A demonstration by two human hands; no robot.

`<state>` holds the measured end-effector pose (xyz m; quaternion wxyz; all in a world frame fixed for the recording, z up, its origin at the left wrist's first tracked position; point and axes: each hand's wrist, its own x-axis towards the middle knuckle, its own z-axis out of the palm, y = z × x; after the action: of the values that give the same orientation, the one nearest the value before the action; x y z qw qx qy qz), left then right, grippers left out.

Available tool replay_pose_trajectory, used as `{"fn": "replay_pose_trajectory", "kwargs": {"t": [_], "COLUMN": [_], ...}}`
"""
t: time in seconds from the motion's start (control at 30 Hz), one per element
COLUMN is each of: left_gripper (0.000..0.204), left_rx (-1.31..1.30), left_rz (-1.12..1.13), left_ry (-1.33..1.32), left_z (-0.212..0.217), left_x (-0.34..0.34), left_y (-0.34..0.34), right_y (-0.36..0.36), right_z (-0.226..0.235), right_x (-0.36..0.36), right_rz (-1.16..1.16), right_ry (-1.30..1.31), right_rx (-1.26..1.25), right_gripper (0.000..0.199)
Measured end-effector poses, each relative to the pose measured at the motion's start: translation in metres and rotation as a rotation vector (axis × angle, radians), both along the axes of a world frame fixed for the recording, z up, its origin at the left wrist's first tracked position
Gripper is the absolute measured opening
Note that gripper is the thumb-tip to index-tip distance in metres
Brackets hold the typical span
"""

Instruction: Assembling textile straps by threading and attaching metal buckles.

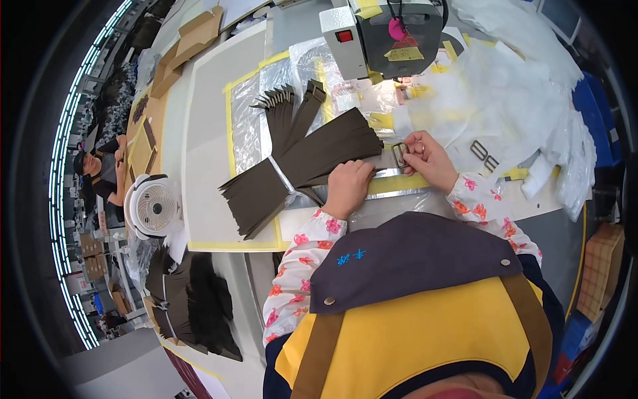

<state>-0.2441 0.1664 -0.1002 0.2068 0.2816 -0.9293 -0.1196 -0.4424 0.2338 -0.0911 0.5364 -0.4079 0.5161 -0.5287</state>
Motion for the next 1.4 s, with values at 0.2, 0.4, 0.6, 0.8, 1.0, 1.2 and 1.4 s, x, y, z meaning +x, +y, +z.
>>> {"fn": "replay_pose_trajectory", "kwargs": {"t": [0.2,0.4,0.6,0.8,1.0,1.2,1.4], "left_gripper": [0.011,0.016,0.017,0.018,0.011,0.014,0.01], "left_rx": [0.526,0.535,0.692,0.719,0.548,0.176,0.394], "left_rz": [0.089,0.118,0.308,0.232,0.008,-0.045,0.122], "left_ry": [0.369,0.454,0.601,0.734,0.618,0.394,0.132], "left_z": [0.035,0.007,0.008,0.014,0.019,0.041,0.014], "left_x": [0.021,0.01,0.017,0.012,0.035,0.038,0.065], "left_y": [-0.013,0.0,-0.001,-0.002,-0.006,0.018,0.014], "right_y": [-0.018,-0.018,-0.022,-0.018,-0.033,-0.02,-0.025], "right_z": [0.016,-0.003,0.0,-0.012,-0.021,-0.026,-0.043], "right_x": [0.032,0.055,0.062,0.083,0.074,0.071,0.087], "right_rz": [0.187,0.156,0.126,0.122,0.167,0.165,0.246], "right_ry": [-0.222,-0.193,-0.085,0.087,-0.107,0.322,0.225], "right_rx": [0.064,0.138,0.128,-0.027,0.049,-0.182,0.07], "right_gripper": [0.02,0.012,0.009,0.012,0.009,0.007,0.011]}}
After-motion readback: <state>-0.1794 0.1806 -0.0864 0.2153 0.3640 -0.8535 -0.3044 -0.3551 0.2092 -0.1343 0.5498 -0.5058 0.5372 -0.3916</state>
